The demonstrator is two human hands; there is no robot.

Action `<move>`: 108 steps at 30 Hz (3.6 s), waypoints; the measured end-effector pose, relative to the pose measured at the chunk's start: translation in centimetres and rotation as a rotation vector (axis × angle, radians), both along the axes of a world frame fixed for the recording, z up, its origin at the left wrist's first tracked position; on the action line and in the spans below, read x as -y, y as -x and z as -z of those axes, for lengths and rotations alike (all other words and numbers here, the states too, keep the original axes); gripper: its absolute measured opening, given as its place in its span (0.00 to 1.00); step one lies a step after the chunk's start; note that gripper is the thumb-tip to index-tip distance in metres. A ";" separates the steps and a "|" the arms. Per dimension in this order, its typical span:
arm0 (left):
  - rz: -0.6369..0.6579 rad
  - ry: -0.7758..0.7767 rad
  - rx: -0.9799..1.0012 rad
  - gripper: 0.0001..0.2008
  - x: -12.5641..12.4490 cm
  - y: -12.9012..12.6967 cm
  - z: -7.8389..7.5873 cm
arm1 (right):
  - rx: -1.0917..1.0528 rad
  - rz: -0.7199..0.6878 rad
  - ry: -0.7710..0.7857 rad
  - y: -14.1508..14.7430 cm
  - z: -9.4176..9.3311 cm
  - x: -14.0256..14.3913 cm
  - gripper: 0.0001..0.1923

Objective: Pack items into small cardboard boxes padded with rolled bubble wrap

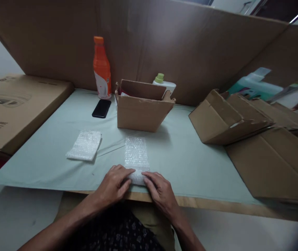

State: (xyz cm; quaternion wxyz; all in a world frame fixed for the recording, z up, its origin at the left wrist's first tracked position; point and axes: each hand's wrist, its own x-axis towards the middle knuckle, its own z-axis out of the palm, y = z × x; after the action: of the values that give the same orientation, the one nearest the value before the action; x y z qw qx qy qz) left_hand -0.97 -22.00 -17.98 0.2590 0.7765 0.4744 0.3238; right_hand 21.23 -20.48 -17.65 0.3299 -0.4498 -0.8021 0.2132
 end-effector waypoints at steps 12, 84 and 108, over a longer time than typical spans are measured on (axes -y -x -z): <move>-0.232 -0.104 -0.138 0.17 -1.8 -0.9 1.2 | 0.268 -0.073 -0.262 -0.5 -0.1 -0.1 0.12; -0.270 -0.732 -0.244 0.11 -16.6 2.5 -8.9 | 0.308 -0.096 -0.158 0.3 -19.4 -24.3 0.11; -0.301 0.151 0.558 0.40 -21.6 4.6 -3.6 | -0.289 0.158 0.216 -3.9 -5.9 -22.5 0.32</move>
State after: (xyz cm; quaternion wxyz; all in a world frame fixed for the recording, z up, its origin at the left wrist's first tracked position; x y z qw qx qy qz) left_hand -5.60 -0.43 -14.36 0.3850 0.5576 0.5172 0.5228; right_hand 25.14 2.03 -11.72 0.4069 -0.5088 -0.6812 0.3340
